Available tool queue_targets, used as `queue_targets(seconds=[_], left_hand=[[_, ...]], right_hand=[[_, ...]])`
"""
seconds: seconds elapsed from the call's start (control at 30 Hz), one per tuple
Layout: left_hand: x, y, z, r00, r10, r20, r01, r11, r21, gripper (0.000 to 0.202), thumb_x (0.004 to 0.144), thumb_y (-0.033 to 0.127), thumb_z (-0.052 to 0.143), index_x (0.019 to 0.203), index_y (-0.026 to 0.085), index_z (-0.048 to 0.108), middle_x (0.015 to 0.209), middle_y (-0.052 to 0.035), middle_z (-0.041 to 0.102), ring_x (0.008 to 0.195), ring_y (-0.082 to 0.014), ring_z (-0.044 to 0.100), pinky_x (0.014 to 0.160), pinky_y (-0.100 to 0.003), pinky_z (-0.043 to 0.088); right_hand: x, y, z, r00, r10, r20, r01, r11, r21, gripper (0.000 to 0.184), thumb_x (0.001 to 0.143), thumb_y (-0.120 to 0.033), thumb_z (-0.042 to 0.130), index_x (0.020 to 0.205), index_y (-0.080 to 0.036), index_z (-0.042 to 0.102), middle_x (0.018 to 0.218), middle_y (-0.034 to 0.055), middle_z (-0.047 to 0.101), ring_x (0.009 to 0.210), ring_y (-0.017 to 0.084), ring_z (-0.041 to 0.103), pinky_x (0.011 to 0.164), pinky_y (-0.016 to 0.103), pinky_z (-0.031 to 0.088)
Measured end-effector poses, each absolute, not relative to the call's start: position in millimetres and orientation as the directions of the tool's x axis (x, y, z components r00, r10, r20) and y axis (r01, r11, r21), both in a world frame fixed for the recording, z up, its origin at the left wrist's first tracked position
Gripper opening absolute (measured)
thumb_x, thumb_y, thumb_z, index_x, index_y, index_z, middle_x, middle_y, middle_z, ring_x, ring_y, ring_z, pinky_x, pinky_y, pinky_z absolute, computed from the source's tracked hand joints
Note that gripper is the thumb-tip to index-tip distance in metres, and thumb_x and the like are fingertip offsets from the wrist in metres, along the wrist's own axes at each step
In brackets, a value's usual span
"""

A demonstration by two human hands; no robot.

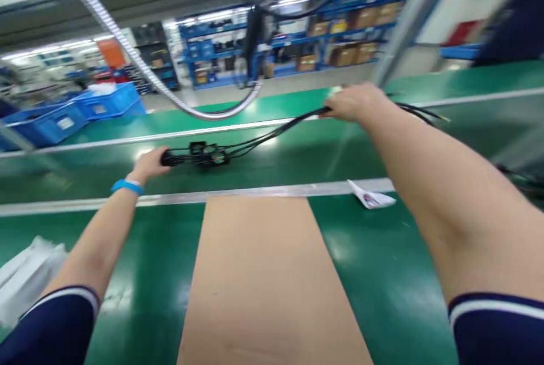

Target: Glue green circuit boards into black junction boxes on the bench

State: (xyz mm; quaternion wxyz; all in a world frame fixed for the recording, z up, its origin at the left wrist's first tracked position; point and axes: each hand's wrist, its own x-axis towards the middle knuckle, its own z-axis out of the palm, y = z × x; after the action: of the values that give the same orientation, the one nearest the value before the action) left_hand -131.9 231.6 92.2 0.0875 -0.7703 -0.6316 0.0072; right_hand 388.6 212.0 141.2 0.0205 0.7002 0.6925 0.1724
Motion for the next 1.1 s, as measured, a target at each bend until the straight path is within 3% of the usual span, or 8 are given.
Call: queue_targets(seconds=[0.17, 0.3, 0.4, 0.53, 0.67, 0.87, 1.0, 1.1], left_hand=[[-129.0, 201.1, 47.5, 0.175, 0.976, 0.129, 0.983, -0.165, -0.078, 0.087, 0.081, 0.033, 0.073, 0.155, 0.021, 0.031, 0.153, -0.0203, 0.040, 0.143, -0.0363, 0.034, 0.113, -0.050, 0.026], [-148.9, 78.0, 32.3, 0.195, 0.977, 0.082, 0.981, -0.194, -0.015, 0.064, 0.085, 0.041, 0.069, 0.145, 0.029, 0.049, 0.156, -0.0106, 0.039, 0.143, -0.0292, 0.036, 0.113, -0.041, 0.027], [-172.9, -30.2, 26.5, 0.275, 0.956, 0.100, 0.946, -0.288, 0.149, 0.048, 0.087, 0.048, 0.065, 0.131, 0.029, 0.061, 0.151, -0.0081, 0.046, 0.135, -0.0273, 0.046, 0.113, -0.043, 0.029], [-237.3, -107.3, 25.5, -0.234, 0.960, 0.151, 0.914, 0.164, 0.372, 0.044, 0.088, 0.038, 0.065, 0.131, 0.029, 0.061, 0.150, -0.0070, 0.046, 0.138, -0.0267, 0.043, 0.117, -0.044, 0.029], [-321.5, -107.7, 32.4, -0.579, 0.795, 0.182, 0.777, 0.470, 0.419, 0.063, 0.092, 0.039, 0.056, 0.150, 0.019, 0.040, 0.157, -0.0197, 0.034, 0.146, -0.0372, 0.029, 0.116, -0.060, 0.027], [-346.4, -96.1, 3.7, -0.518, 0.854, 0.050, 0.715, 0.400, 0.573, 0.047, 0.093, 0.042, 0.055, 0.135, 0.022, 0.058, 0.134, -0.0057, 0.063, 0.121, -0.0224, 0.059, 0.104, -0.033, 0.046], [-304.3, -92.5, -18.9, -0.481, 0.876, 0.029, 0.656, 0.337, 0.675, 0.030, 0.091, 0.037, 0.056, 0.116, 0.024, 0.067, 0.107, -0.0006, 0.071, 0.099, -0.0179, 0.065, 0.092, -0.031, 0.051], [-276.0, -84.4, -21.2, -0.480, 0.874, 0.069, 0.608, 0.275, 0.745, 0.019, 0.090, 0.031, 0.058, 0.101, 0.023, 0.070, 0.104, -0.0020, 0.068, 0.105, -0.0181, 0.062, 0.093, -0.031, 0.050]], right_hand=[[346.6, 248.5, 75.9, -0.013, 0.993, 0.118, 0.948, -0.026, 0.316, 0.060, 0.101, -0.047, 0.034, 0.107, -0.003, 0.074, 0.105, 0.0390, 0.064, 0.112, 0.038, 0.059, 0.065, 0.050, 0.030], [248.2, 245.4, 22.4, -0.418, 0.902, 0.107, 0.878, 0.371, 0.301, 0.052, 0.083, -0.045, 0.063, 0.124, -0.014, 0.071, 0.131, 0.0310, 0.058, 0.124, 0.044, 0.049, 0.082, 0.055, 0.036], [123.7, 206.9, -1.0, -0.730, 0.679, 0.074, 0.683, 0.727, 0.068, 0.050, 0.079, -0.045, 0.062, 0.120, -0.018, 0.073, 0.127, 0.0241, 0.063, 0.121, 0.047, 0.048, 0.092, 0.060, 0.041], [-66.5, 120.5, -10.6, -0.917, 0.375, 0.137, 0.347, 0.918, -0.192, 0.054, 0.087, -0.049, 0.052, 0.130, -0.019, 0.065, 0.131, 0.0163, 0.063, 0.125, 0.035, 0.052, 0.110, 0.050, 0.038], [-207.6, 55.9, -17.0, -0.895, 0.363, 0.258, 0.275, 0.906, -0.321, 0.067, 0.094, -0.049, 0.036, 0.148, -0.009, 0.042, 0.143, 0.0202, 0.053, 0.132, 0.029, 0.051, 0.107, 0.043, 0.044], [-211.5, 38.0, -37.3, -0.869, 0.432, 0.241, 0.277, 0.828, -0.487, 0.045, 0.090, -0.048, 0.036, 0.114, -0.021, 0.063, 0.110, 0.0099, 0.072, 0.098, 0.025, 0.070, 0.084, 0.036, 0.056], [-136.8, 49.1, -30.3, -0.878, 0.449, 0.165, 0.316, 0.804, -0.504, 0.033, 0.085, -0.054, 0.042, 0.077, -0.027, 0.061, 0.078, 0.0049, 0.071, 0.071, 0.026, 0.068, 0.067, 0.039, 0.055], [-94.5, 58.5, -17.0, -0.874, 0.435, 0.216, 0.303, 0.836, -0.457, 0.027, 0.079, -0.050, 0.047, 0.065, -0.030, 0.058, 0.078, 0.0105, 0.069, 0.078, 0.034, 0.067, 0.074, 0.049, 0.053]])
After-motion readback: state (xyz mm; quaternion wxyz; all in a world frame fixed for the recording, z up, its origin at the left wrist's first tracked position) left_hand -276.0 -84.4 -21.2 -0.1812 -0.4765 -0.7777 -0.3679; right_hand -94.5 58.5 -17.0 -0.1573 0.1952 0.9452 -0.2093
